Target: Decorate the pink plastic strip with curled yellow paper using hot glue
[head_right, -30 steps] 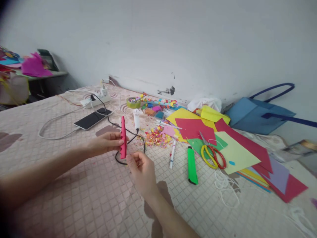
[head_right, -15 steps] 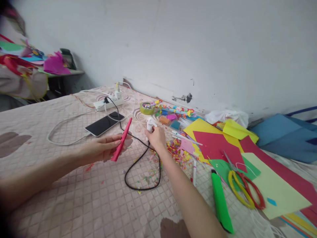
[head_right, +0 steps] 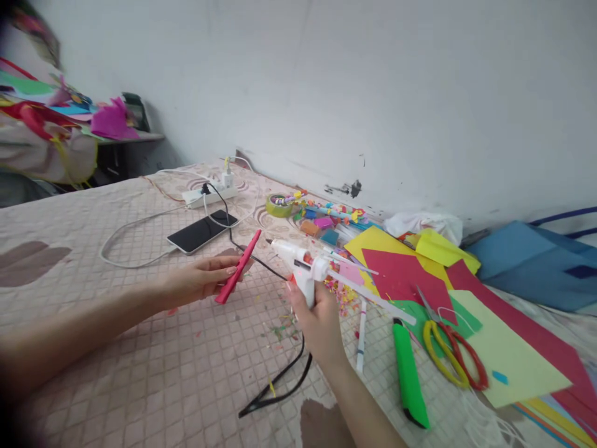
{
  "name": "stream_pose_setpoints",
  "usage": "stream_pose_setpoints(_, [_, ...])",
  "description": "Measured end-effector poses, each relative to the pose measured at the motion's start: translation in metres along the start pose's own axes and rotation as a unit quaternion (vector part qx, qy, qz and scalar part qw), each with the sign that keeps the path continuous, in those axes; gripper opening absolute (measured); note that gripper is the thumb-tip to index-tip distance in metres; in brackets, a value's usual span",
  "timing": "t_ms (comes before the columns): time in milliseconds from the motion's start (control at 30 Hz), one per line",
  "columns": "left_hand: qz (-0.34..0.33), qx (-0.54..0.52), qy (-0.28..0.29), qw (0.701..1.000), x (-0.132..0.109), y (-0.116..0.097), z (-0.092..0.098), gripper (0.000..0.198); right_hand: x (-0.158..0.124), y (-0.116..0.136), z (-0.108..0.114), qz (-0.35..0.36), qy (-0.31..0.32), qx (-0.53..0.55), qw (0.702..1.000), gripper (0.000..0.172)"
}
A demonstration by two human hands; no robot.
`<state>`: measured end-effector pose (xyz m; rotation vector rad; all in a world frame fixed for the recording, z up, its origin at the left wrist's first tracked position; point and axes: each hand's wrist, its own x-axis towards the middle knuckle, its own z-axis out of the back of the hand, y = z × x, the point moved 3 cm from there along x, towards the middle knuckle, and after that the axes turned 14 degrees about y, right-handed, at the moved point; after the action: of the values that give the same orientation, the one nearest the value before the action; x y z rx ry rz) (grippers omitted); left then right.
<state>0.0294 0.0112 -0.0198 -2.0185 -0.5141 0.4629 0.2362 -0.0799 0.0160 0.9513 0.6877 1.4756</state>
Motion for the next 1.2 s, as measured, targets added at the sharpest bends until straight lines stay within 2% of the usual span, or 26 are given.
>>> stream_pose_setpoints(133, [-0.010,0.025,-0.012,1.000,-0.002,-0.002,-0.004,0.026,-0.009,-0.002,-0.001,-0.001,0.052,-0.021,0.998,0.030])
stream_pose_setpoints(200, [-0.014,0.033,-0.018,0.999,-0.002,-0.004,-0.005,0.024,-0.010,-0.002,-0.001,0.008,0.060,-0.044,0.997,0.029])
stream_pose_setpoints(433, [-0.020,0.045,-0.034,0.998,-0.002,-0.005,-0.001,0.024,-0.010,0.005,-0.007,0.057,0.069,-0.063,0.994,0.020])
stream_pose_setpoints(667, [-0.003,0.105,-0.040,0.994,-0.004,-0.009,-0.005,0.022,-0.011,0.003,-0.010,0.055,0.072,-0.107,0.990,0.019])
stream_pose_setpoints(1200, [0.008,0.156,-0.039,0.987,-0.006,-0.015,-0.012,0.022,-0.010,0.003,-0.009,0.083,0.066,-0.152,0.983,0.028])
